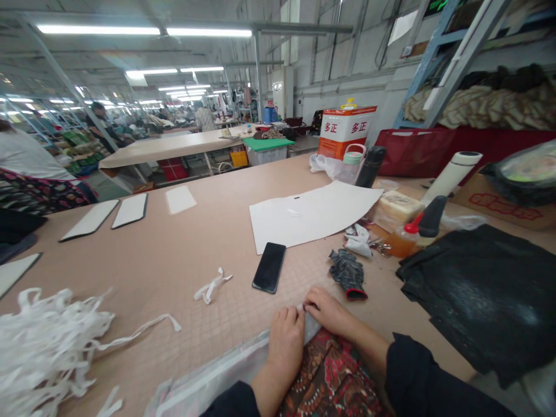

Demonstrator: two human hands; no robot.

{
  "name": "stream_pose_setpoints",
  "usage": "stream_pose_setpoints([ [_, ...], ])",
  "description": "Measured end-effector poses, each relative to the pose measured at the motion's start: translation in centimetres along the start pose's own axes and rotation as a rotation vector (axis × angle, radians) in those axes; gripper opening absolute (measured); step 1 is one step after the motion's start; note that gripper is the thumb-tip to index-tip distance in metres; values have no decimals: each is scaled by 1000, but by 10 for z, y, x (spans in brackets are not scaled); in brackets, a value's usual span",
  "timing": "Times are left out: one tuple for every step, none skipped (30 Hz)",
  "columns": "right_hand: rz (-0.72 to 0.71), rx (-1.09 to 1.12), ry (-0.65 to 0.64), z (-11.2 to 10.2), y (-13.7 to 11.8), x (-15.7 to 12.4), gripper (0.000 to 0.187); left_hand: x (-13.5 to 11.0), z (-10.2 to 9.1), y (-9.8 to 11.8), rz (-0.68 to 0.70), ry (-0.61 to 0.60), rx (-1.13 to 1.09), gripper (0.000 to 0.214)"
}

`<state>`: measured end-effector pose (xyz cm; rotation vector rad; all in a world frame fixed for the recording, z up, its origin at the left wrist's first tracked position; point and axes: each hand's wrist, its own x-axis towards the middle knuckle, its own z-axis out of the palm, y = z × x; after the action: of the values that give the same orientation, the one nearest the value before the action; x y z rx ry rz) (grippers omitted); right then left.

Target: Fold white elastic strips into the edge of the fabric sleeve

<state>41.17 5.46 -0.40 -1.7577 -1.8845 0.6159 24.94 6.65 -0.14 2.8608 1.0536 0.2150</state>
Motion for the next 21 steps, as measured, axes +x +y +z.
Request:
stream_pose_setpoints([
  [6,-6,-6,-1,0,2,12,0,0,0,4,-3,4,28],
  [14,-13,-9,-1,0,3,11,0,0,1,7,-5,6,29],
  [23,-23,-9,-1,0,5,10,0,0,1,8,-6,6,29],
  [32,-34,-7,0,0,6,9,-1,0,1,8,-5,7,30],
  [41,-45,-5,1,1,7,9,-1,0,1,8,-3,7,31],
  [52,-59,-5,2,1,8,9,-1,1,1,10,0,7,32],
  [61,-74,-7,3,2,9,9,-2,1,1,12,1,8,33],
  [68,-88,-10,3,2,10,9,-2,1,1,16,0,8,34],
  [74,-102,-15,4,2,11,9,-2,1,1,20,-3,8,35],
  [79,-116,-22,4,2,12,9,-2,1,1,23,-7,6,35],
  [83,-130,-28,4,1,13,9,-2,1,1,25,-11,5,36],
  [86,-144,-34,4,0,13,9,-1,1,1,24,-17,4,35],
  [89,-159,-39,4,-1,14,9,-1,1,1,23,-24,5,34],
  [93,-174,-44,4,-2,14,10,-1,1,1,23,-31,7,33],
  [96,-188,-49,4,-3,15,10,0,1,1,22,-37,11,32],
  [100,-202,-54,4,-4,15,11,0,1,1,22,-40,15,30],
  [103,-213,-61,5,-5,16,11,1,0,1,22,-43,19,29],
  [106,-222,-69,6,-5,17,11,1,0,1,21,-45,21,28],
  [109,-229,-76,6,-5,18,11,1,0,1,21,-47,21,28],
  [111,-232,-81,6,-5,19,10,1,0,0,20,-51,20,27],
  [111,-233,-85,6,-4,20,10,2,0,0,19,-56,17,27],
])
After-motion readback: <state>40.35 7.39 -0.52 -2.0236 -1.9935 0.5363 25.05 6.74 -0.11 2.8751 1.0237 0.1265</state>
